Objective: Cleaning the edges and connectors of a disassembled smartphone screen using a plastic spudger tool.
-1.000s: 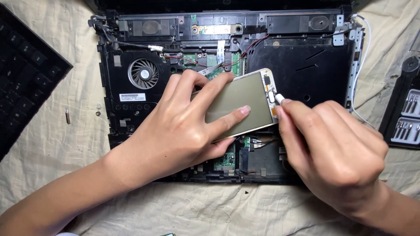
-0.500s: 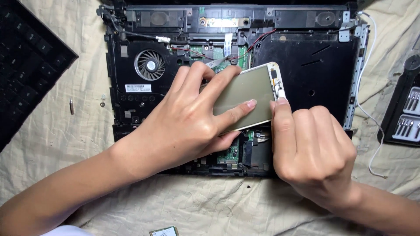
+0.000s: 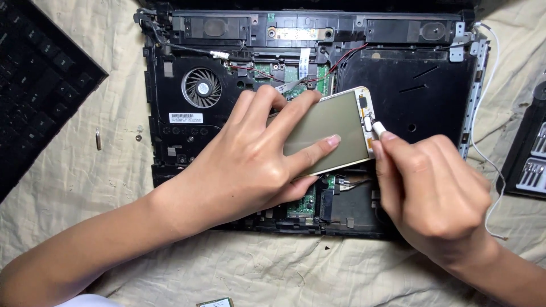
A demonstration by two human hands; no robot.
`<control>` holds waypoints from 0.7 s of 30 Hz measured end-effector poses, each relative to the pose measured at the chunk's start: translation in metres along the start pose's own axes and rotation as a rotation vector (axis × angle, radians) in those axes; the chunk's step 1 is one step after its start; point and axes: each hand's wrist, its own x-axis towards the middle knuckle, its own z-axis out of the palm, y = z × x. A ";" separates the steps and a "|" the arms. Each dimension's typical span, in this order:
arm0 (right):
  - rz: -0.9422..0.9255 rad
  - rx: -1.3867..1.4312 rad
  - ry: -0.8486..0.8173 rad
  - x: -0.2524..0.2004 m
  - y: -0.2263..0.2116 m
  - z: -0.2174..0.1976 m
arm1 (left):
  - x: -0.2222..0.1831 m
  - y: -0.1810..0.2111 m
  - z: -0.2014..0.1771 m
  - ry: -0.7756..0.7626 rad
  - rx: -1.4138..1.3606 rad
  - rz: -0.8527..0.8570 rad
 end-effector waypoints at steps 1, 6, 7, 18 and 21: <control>0.000 0.001 0.000 -0.002 0.000 0.003 | 0.000 0.000 0.000 -0.001 0.000 0.000; -0.053 -0.045 0.046 -0.008 0.001 0.010 | 0.000 0.000 0.000 0.006 0.004 -0.003; -0.053 -0.045 0.046 -0.008 0.001 0.008 | 0.000 0.000 -0.001 0.006 0.003 -0.002; 0.000 -0.230 -0.070 0.006 -0.010 -0.008 | 0.000 0.000 0.000 -0.006 0.026 -0.003; -0.076 -0.273 0.011 -0.001 -0.014 0.004 | -0.001 0.001 0.002 0.020 -0.008 -0.016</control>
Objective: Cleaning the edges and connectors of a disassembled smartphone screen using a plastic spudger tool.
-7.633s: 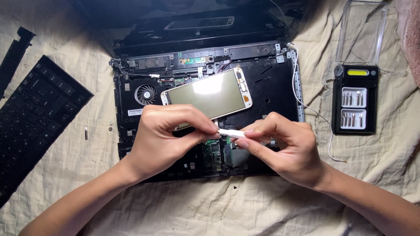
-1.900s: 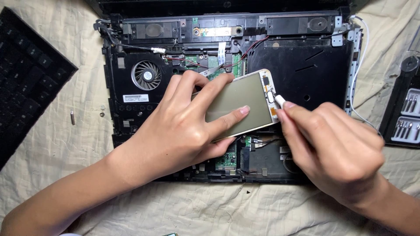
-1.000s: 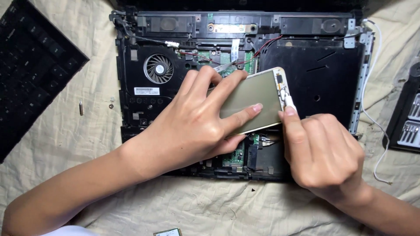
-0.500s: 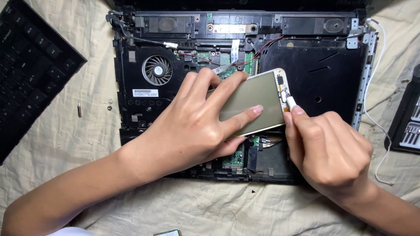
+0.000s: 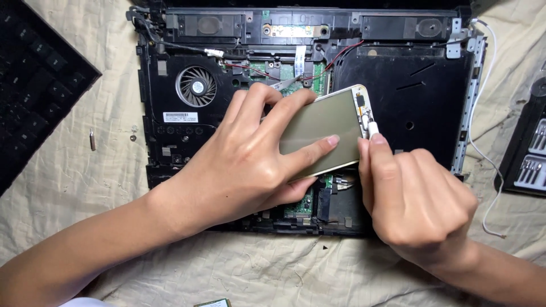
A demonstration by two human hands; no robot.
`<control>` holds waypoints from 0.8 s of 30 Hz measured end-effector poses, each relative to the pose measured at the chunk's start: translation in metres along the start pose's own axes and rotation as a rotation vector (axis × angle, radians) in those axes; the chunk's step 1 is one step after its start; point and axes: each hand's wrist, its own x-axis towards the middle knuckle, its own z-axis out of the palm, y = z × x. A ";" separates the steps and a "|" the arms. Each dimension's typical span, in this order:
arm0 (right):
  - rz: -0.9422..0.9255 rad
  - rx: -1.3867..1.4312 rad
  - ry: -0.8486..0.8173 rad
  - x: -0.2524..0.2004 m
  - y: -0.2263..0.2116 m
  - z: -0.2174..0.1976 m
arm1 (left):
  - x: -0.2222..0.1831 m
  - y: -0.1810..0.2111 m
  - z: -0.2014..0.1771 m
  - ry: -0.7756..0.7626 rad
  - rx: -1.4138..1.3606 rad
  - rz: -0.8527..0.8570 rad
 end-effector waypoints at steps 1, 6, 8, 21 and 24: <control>-0.001 0.003 0.000 0.000 -0.001 0.002 | 0.000 0.001 0.000 -0.002 0.000 -0.003; -0.045 0.006 0.051 -0.003 0.001 0.008 | 0.001 0.001 -0.002 0.008 -0.012 -0.008; -0.043 0.007 0.059 -0.004 0.002 0.008 | 0.000 0.000 -0.001 -0.002 -0.017 -0.007; 0.027 0.203 0.036 -0.009 0.021 -0.002 | 0.000 -0.002 -0.001 -0.029 -0.019 -0.006; 0.116 0.166 0.061 -0.038 0.043 0.002 | 0.000 -0.003 -0.001 -0.019 -0.028 0.002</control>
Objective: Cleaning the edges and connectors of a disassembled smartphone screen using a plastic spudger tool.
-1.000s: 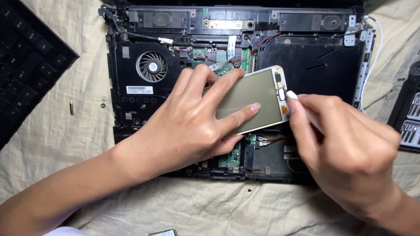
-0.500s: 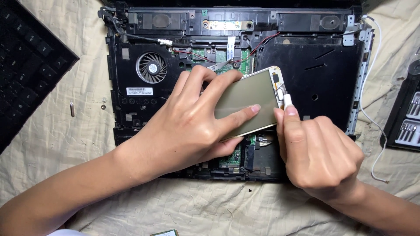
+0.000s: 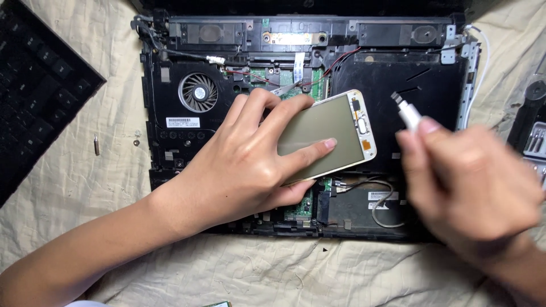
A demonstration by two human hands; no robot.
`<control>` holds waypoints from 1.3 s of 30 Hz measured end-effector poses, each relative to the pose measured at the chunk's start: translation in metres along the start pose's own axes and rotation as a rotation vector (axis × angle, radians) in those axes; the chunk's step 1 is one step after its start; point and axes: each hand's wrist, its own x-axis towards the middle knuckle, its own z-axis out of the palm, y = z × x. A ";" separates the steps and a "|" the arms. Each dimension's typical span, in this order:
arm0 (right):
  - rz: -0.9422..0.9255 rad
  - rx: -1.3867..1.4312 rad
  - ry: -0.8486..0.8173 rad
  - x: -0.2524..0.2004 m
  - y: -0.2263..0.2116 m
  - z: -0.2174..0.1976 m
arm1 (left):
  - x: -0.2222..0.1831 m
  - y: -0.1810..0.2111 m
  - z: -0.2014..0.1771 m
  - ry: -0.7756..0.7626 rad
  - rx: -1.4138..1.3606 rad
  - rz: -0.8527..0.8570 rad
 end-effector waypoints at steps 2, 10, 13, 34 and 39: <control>0.043 0.140 -0.036 0.005 0.028 0.003 | 0.001 -0.001 0.000 0.000 0.012 0.006; 0.390 0.484 -0.037 0.012 0.065 0.025 | 0.003 -0.005 0.000 0.017 0.033 0.068; 0.316 0.484 -0.035 0.016 0.069 0.028 | 0.004 -0.005 -0.001 0.014 0.017 0.065; 0.376 0.503 -0.339 0.060 0.002 -0.038 | 0.005 -0.006 0.004 -0.001 0.075 0.097; 0.275 0.479 -0.310 0.060 0.005 -0.036 | 0.005 -0.006 0.002 -0.048 0.050 0.101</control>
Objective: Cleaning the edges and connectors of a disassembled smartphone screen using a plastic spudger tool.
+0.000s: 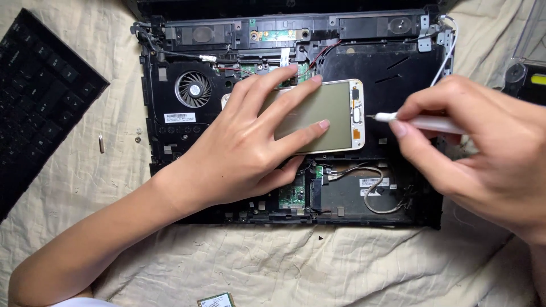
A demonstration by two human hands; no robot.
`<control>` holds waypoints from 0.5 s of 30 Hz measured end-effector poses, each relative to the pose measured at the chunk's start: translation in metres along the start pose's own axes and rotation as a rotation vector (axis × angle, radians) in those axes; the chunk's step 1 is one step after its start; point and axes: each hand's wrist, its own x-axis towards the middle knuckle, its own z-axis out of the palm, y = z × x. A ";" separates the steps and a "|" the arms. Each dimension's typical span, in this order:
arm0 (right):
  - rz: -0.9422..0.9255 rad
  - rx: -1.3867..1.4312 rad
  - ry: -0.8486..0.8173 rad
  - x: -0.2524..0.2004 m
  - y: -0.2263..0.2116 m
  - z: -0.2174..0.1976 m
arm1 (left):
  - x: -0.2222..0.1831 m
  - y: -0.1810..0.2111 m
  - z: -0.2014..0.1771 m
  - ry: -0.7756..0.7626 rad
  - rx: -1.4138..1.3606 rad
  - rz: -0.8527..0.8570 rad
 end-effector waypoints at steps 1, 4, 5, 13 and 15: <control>-0.002 0.000 0.000 -0.004 0.003 -0.001 | 0.001 0.000 -0.004 0.001 0.002 -0.001; 0.178 0.122 -0.012 -0.015 0.006 -0.004 | 0.005 0.004 -0.012 0.089 -0.028 0.003; 0.251 0.038 -0.096 -0.018 0.003 -0.004 | 0.006 0.009 -0.012 0.128 -0.127 -0.002; -0.049 0.246 -0.047 -0.030 -0.028 0.021 | 0.003 0.030 -0.011 0.243 -0.258 0.173; -0.007 0.335 -0.078 -0.030 -0.027 0.017 | 0.004 0.029 -0.016 0.237 -0.310 0.259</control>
